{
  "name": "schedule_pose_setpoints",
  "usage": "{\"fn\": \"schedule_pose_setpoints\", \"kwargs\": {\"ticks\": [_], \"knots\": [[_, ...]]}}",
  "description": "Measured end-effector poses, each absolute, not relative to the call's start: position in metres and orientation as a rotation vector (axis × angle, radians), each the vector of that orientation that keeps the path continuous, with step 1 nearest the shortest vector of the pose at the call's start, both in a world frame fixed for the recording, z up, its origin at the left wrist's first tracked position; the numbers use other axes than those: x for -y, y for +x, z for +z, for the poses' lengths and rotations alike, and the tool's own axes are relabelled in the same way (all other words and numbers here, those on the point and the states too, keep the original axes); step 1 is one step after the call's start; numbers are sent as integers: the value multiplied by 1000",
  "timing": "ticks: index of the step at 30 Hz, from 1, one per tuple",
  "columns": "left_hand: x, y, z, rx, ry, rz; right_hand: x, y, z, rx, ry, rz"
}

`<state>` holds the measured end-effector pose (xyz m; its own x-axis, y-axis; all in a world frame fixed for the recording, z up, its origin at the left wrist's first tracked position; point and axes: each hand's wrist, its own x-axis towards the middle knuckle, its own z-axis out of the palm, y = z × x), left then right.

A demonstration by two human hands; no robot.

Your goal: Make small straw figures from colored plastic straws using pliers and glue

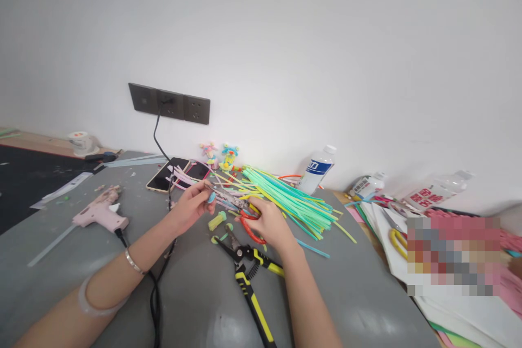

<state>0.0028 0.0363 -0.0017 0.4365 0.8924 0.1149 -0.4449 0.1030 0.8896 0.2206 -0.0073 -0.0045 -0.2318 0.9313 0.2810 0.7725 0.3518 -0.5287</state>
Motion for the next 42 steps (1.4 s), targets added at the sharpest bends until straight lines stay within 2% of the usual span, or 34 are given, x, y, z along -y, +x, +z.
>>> {"fn": "schedule_pose_setpoints", "kwargs": {"ticks": [25, 42], "knots": [[-39, 4, -7, -724, 1073, 1036, 7, 220, -7, 2051, -1568, 415], [-40, 3, -10, -685, 1127, 1032, 7, 226, -6, 2078, -1555, 503]]}}
